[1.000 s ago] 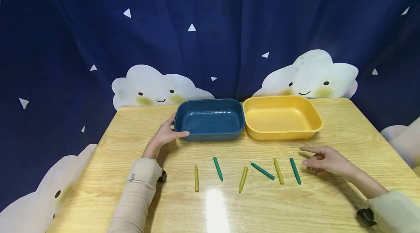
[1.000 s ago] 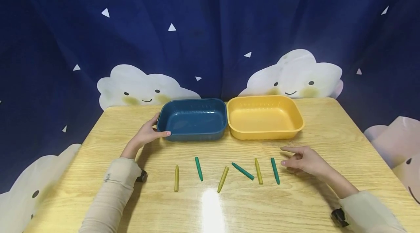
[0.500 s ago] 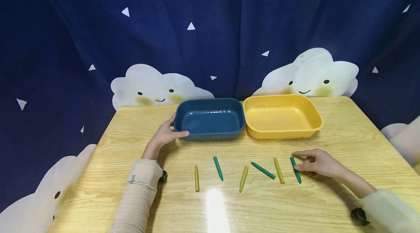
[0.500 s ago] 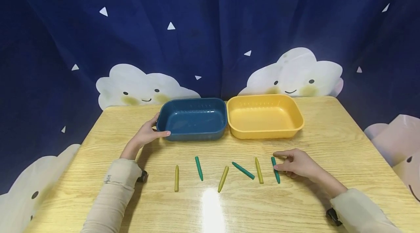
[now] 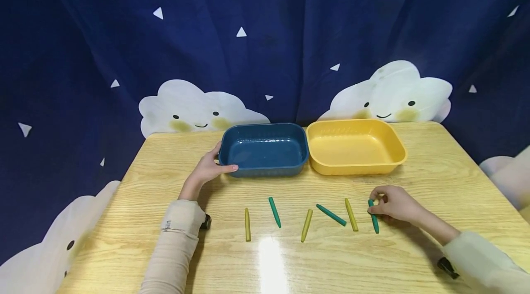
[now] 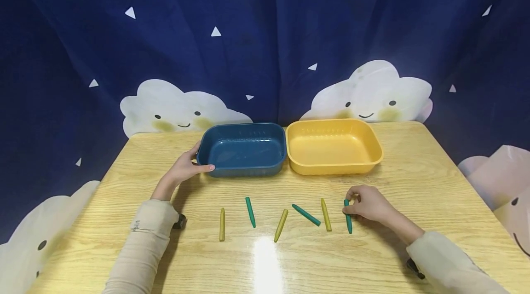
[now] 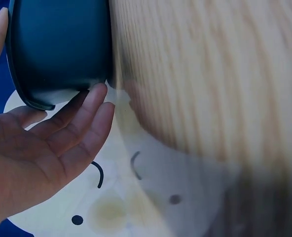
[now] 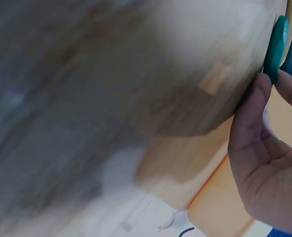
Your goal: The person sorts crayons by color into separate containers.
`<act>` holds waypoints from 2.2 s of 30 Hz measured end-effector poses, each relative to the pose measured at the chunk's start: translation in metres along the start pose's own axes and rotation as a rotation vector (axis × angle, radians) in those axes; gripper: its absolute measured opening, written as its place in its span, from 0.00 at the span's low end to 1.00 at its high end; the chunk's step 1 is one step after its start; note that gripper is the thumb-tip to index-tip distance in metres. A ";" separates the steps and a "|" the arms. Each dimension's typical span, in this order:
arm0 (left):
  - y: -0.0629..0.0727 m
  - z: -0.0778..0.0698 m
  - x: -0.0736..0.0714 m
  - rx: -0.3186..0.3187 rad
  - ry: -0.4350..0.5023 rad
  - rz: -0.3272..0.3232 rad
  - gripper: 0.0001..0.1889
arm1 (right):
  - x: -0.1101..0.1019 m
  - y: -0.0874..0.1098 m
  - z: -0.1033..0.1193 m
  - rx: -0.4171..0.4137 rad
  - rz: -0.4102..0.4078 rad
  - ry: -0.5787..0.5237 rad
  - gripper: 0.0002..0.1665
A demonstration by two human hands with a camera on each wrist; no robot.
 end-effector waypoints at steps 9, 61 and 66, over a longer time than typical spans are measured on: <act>0.000 0.001 0.001 -0.017 -0.007 0.007 0.57 | -0.003 0.001 -0.002 0.027 0.025 -0.250 0.14; 0.001 0.003 0.001 -0.020 0.036 0.005 0.54 | -0.095 -0.099 0.067 -0.091 -0.197 -0.567 0.15; 0.000 0.004 0.001 -0.025 0.033 0.008 0.55 | -0.093 -0.115 0.074 -0.089 -0.197 -0.633 0.11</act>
Point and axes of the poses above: each hand's wrist, its own y-axis away from the middle knuckle, its own x-axis out of the palm, z = x × y, the point moved 10 cm from there along -y, towards the middle knuckle, and after that the axes turned 15 degrees about -x, right-handed, at the moved point
